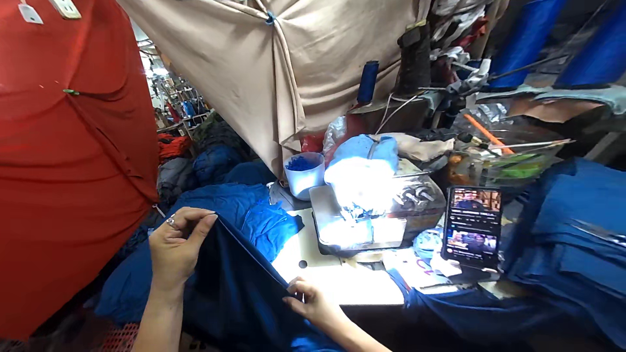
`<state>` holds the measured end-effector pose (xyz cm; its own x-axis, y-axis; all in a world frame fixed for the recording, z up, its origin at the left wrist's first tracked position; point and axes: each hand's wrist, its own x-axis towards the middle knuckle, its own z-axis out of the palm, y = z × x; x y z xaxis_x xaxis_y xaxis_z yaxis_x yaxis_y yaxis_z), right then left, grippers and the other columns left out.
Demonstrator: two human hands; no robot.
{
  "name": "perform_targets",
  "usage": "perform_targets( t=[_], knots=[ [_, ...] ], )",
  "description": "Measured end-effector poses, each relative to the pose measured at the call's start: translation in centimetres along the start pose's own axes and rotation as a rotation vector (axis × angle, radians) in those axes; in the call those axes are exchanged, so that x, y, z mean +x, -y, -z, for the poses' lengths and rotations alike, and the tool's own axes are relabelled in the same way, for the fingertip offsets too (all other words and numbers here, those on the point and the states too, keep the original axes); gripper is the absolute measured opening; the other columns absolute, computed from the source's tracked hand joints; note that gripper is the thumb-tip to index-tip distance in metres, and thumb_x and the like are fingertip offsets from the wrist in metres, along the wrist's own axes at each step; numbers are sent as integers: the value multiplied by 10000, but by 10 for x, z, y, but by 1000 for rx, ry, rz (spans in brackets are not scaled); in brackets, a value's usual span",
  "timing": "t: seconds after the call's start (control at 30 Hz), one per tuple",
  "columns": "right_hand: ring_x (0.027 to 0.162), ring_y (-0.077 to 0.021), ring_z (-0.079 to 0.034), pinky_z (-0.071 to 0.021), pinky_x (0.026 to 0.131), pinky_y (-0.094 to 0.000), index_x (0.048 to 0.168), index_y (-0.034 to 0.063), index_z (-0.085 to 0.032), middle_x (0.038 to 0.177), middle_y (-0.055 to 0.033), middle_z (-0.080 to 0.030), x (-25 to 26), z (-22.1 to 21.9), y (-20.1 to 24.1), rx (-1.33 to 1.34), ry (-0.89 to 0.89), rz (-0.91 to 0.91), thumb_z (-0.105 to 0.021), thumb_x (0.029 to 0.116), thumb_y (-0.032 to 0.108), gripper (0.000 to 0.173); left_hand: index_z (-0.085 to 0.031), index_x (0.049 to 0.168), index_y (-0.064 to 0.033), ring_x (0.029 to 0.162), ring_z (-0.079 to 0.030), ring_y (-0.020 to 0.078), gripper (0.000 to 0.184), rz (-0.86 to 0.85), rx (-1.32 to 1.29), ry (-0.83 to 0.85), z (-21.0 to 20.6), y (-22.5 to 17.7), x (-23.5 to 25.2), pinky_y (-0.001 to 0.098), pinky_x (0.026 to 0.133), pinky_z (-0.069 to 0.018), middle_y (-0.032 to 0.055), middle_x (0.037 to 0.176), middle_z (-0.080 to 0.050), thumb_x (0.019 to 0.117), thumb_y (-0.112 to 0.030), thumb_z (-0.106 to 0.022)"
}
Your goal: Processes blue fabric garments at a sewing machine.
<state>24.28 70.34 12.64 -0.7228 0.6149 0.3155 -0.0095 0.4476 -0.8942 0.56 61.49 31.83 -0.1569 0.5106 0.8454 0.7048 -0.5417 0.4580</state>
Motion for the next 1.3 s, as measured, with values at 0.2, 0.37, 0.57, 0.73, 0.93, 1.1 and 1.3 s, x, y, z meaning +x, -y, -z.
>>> perform_targets(
  t=[0.2, 0.37, 0.57, 0.73, 0.93, 1.1, 1.3],
  knots=[
    [848, -49, -634, -511, 790, -217, 1052, 22, -759, 997, -68, -731, -13, 12, 1, 85, -18, -115, -624, 987, 227, 254, -740, 1031, -180, 863, -678, -23, 83, 59, 5, -38, 6, 0, -9, 160, 802, -579, -149, 985, -723, 963, -162, -696],
    [898, -43, -652, -524, 850, -228, 1068, 22, -759, 1019, -54, -739, -11, 16, -4, 159, 49, -155, -639, 993, 238, 257, -723, 1032, -131, 858, -678, -22, 83, 131, 40, -112, -2, -14, -11, 168, 810, -579, -135, 957, -722, 959, -120, -685],
    [934, -18, -645, -512, 889, -209, 973, -14, -744, 993, -61, -727, -3, 10, -5, 255, 81, -82, -686, 965, 193, 216, -731, 1022, -161, 849, -682, -25, 79, 112, 63, -106, -3, -33, -8, 163, 796, -583, -146, 961, -731, 957, -142, -690],
    [749, 13, -578, -490, 728, -187, 890, 64, -641, 808, 51, -627, -1, 14, -6, 331, -38, -119, -734, 903, 194, 160, -698, 1044, -138, 861, -670, -32, 97, 159, 98, -167, -5, -29, -6, 161, 805, -574, -151, 954, -708, 964, -98, -661],
    [862, 16, -626, -528, 822, -166, 1053, -19, -713, 965, -32, -691, -18, 56, -4, 226, -73, -51, -620, 1002, 168, 215, -617, 1079, -97, 861, -640, -41, 87, 250, -29, -246, -72, -9, 15, 167, 820, -554, -128, 936, -658, 1014, -58, -575],
    [643, -19, -601, -533, 595, -214, 1036, 42, -650, 808, 35, -663, -56, 113, -22, 242, -285, 0, -568, 1022, 131, 122, -633, 1087, 6, 835, -633, -20, 106, 134, -195, -141, -177, 27, 46, 174, 797, -553, -37, 951, -666, 999, -53, -616],
    [706, -110, -710, -620, 694, -317, 1013, -22, -689, 827, -36, -737, -127, 119, -22, 231, -429, -285, -649, 957, 54, 103, -712, 1116, 46, 980, -709, 188, 187, 298, -101, 145, -275, 44, 12, 394, 926, -576, 143, 1057, -735, 985, -55, -626]
  ],
)
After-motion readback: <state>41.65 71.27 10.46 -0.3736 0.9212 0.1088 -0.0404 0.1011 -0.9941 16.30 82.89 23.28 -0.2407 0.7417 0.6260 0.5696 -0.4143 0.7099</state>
